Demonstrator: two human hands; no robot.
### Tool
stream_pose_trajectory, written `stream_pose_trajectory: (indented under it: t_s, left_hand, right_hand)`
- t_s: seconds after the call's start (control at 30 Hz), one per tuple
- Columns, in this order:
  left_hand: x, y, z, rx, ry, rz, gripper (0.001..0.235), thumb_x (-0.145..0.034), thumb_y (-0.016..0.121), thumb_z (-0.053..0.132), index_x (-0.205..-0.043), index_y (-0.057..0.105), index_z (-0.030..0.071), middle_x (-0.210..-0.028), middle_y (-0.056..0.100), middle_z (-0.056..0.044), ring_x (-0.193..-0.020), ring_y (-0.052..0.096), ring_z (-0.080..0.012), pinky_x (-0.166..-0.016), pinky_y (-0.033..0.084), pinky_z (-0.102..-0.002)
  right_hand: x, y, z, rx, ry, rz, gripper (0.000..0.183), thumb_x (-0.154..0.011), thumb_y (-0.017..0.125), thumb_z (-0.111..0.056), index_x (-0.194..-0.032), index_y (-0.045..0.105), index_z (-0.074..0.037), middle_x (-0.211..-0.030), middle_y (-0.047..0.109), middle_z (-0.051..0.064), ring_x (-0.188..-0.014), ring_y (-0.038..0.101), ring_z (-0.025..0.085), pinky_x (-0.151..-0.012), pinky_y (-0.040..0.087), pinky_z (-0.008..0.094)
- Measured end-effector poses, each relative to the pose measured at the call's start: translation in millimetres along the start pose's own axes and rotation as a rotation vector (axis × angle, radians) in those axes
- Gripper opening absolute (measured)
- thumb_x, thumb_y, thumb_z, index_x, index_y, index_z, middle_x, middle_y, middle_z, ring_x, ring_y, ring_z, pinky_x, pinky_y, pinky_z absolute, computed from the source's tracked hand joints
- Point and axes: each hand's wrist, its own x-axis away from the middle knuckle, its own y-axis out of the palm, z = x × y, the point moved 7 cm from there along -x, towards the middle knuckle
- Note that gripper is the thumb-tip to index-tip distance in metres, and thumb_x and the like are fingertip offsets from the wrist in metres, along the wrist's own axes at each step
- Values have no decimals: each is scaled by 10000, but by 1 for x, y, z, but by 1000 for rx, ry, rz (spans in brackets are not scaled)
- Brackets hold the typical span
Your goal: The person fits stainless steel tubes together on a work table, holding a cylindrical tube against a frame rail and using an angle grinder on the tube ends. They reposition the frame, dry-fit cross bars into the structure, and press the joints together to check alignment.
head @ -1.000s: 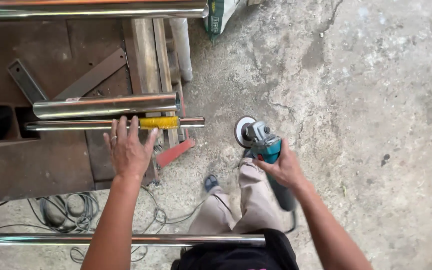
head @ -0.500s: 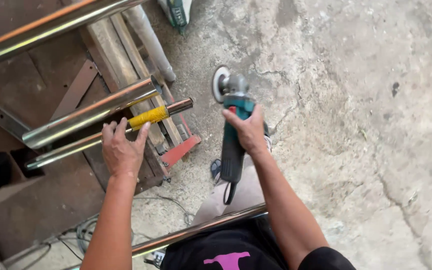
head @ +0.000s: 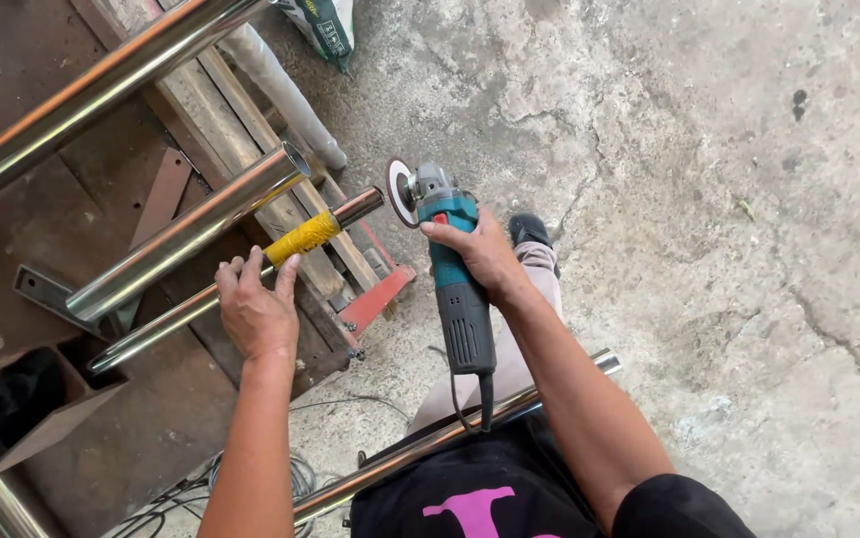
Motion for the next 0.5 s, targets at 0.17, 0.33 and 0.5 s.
stream_pose_trajectory:
  t_s: [0.17,0.33,0.5]
  left_hand:
    - [0,-5,6,15,12,16,601,-897,835,534,-1301,735,100,-1229,601,-161,-1280,590,-431,-1050,515,-524]
    - [0,0,1,2,16,19,585,-907,830,523,-1302,734,102,-1235,599,-159,-1285,589,-424,-1051,516,-519]
    - [0,2,1,6,-1,15,586,-909,830,517,-1303,731,94,-1237,597,-162,-1292,582,-429,-1044,518,-529]
  right_hand:
    - [8,7,-4,-10,-1,-24,602,-743,903,-207,-1098,495,57,-753,662,243,-582,728,353,-492,630,456]
    - [3,7,2,-3,6,-24,621,-732,911,-221,-1102,497,55,-752,663,250,-582,725,352,-494,624,464]
    - [7,10,-2,2,5,-39,606,-744,895,-220,-1105,499,62,-750,668,247,-581,723,336,-497,621,438]
